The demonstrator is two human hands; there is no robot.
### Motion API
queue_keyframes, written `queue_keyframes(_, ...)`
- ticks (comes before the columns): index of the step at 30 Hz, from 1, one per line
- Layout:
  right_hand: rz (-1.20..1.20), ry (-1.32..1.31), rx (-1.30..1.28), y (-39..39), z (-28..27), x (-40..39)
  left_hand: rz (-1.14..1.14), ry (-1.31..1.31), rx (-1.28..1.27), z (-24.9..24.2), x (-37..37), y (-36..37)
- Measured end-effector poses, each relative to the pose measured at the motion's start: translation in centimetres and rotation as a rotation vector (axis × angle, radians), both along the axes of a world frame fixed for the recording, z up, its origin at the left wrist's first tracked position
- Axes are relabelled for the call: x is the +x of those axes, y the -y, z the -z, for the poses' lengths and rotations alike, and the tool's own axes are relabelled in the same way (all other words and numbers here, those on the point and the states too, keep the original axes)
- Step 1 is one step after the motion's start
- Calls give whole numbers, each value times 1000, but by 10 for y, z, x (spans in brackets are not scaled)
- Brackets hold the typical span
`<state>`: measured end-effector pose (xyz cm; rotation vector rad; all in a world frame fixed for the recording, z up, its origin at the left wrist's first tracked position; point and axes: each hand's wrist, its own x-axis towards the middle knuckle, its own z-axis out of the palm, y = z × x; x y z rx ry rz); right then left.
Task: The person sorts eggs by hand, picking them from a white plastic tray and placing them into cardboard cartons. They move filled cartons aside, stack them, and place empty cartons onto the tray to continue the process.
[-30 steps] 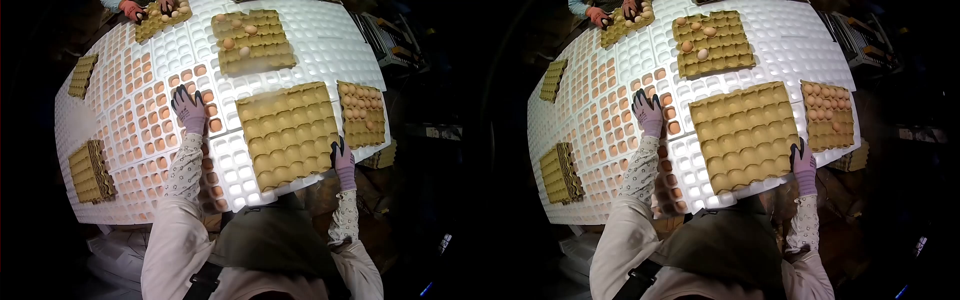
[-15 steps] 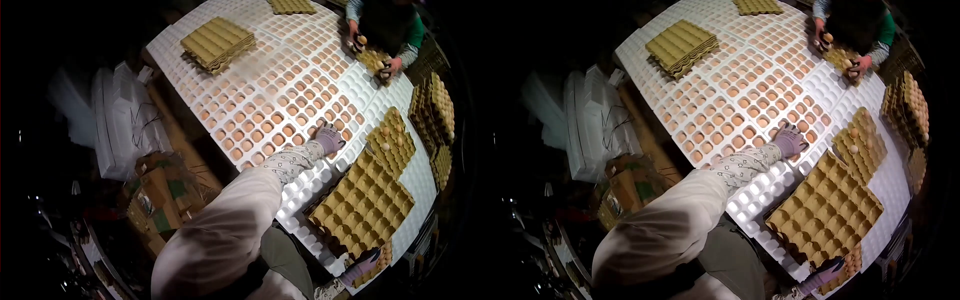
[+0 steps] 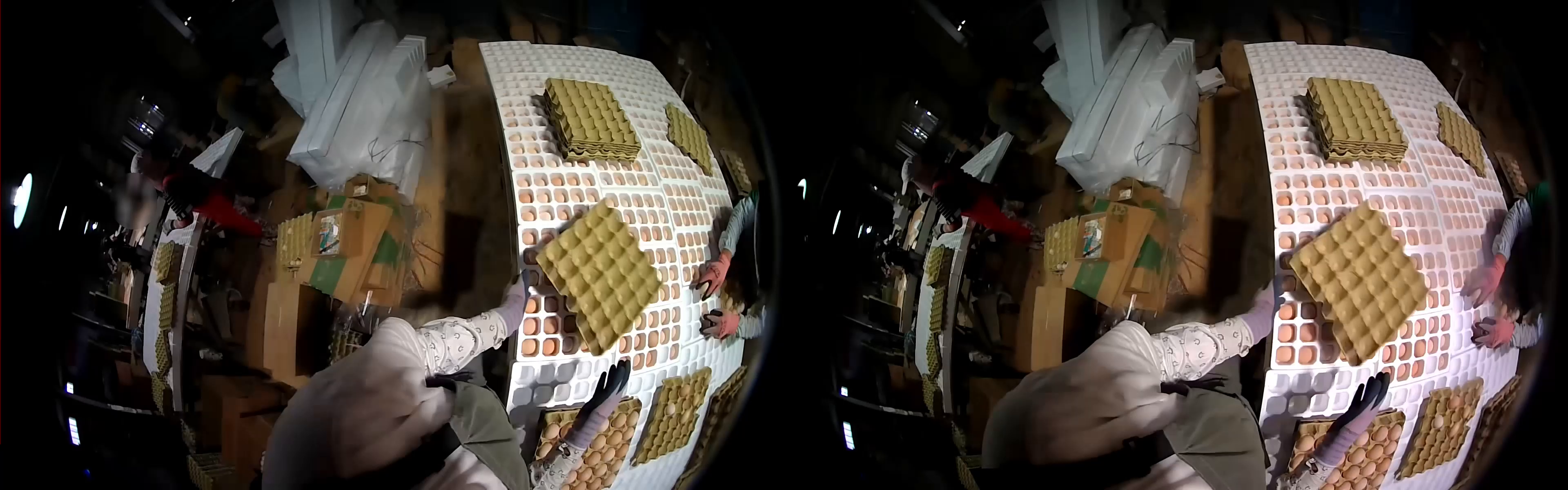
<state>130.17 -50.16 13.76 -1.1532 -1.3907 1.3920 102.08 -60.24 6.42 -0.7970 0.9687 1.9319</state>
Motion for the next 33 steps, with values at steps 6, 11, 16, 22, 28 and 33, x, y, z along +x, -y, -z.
queue_keyframes(6,5,209,84,34,41,73,593,-1205,-195,41,105,9)
queue_keyframes(11,367,384,146,101,-21,126,1179,-1908,-16,-35,142,-89)
queue_keyframes(16,739,507,119,166,-55,160,1318,-2392,8,-24,156,-214)
queue_keyframes(22,903,494,-19,218,-47,161,1583,-2671,-215,-1,172,-296)
queue_keyframes(28,850,560,-46,215,-50,146,1910,-2577,-353,-9,180,-327)
queue_keyframes(33,705,705,42,196,-45,138,2106,-2596,-418,-15,178,-333)
